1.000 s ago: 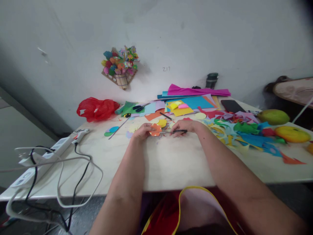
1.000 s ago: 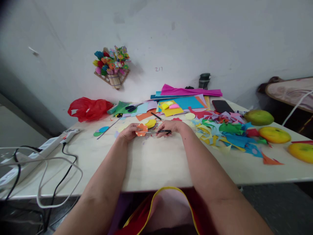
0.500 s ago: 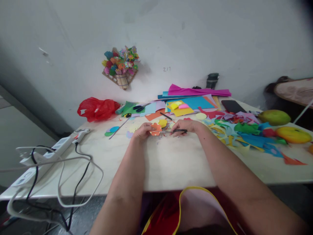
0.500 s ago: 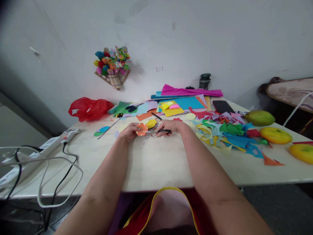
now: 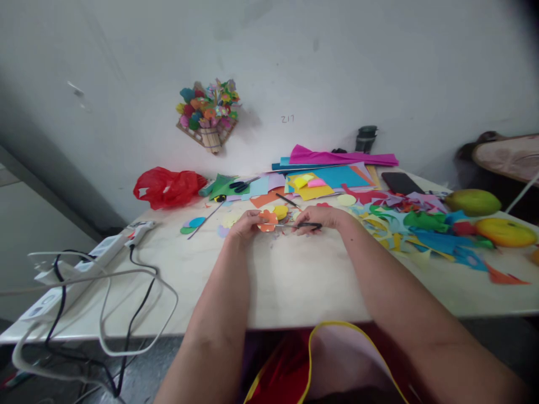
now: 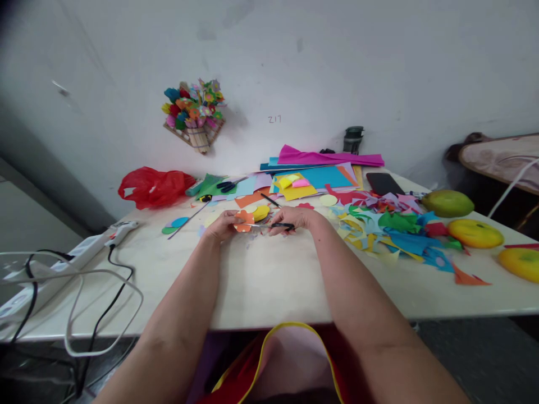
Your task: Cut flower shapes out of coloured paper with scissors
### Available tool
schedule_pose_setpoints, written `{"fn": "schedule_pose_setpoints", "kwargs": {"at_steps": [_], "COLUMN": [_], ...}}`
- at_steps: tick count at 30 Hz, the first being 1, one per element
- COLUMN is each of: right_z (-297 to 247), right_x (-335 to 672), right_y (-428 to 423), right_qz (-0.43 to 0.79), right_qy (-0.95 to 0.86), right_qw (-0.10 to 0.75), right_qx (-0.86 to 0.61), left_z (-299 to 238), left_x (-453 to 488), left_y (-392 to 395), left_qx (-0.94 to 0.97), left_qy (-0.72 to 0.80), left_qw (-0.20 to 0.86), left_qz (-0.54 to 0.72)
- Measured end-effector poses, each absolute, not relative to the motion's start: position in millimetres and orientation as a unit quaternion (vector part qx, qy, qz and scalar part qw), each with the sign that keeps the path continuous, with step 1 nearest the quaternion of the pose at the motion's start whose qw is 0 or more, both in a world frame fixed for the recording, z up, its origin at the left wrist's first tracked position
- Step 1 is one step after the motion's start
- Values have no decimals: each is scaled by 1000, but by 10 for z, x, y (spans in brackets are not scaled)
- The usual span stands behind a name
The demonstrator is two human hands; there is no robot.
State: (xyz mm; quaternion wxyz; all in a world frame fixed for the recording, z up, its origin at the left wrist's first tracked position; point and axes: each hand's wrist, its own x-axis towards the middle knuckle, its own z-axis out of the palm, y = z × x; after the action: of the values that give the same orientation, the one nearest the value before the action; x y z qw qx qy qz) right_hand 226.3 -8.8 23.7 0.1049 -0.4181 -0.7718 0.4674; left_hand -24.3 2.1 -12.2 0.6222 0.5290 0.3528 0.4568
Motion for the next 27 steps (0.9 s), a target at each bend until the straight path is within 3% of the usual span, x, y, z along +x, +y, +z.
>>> {"fn": "schedule_pose_setpoints", "kwargs": {"at_steps": [16,23,27], "right_z": [231,210,146], "right_x": [2319,2340,2308], "right_y": [-93,-86,-63], "right_qz": [458,463,481], "right_qy": [-767,-761,-743], "right_qw": [113,110,158], "right_qx": [-434,-442,-438], "left_z": [-121,-117,-158], "left_x": [-244,-180,-104], "left_y": [24,64,135], "left_qx": [475,388,333], "left_qy": [375,375,352], "left_qw": [620,588,561], "left_qz": [500,603,671]}}
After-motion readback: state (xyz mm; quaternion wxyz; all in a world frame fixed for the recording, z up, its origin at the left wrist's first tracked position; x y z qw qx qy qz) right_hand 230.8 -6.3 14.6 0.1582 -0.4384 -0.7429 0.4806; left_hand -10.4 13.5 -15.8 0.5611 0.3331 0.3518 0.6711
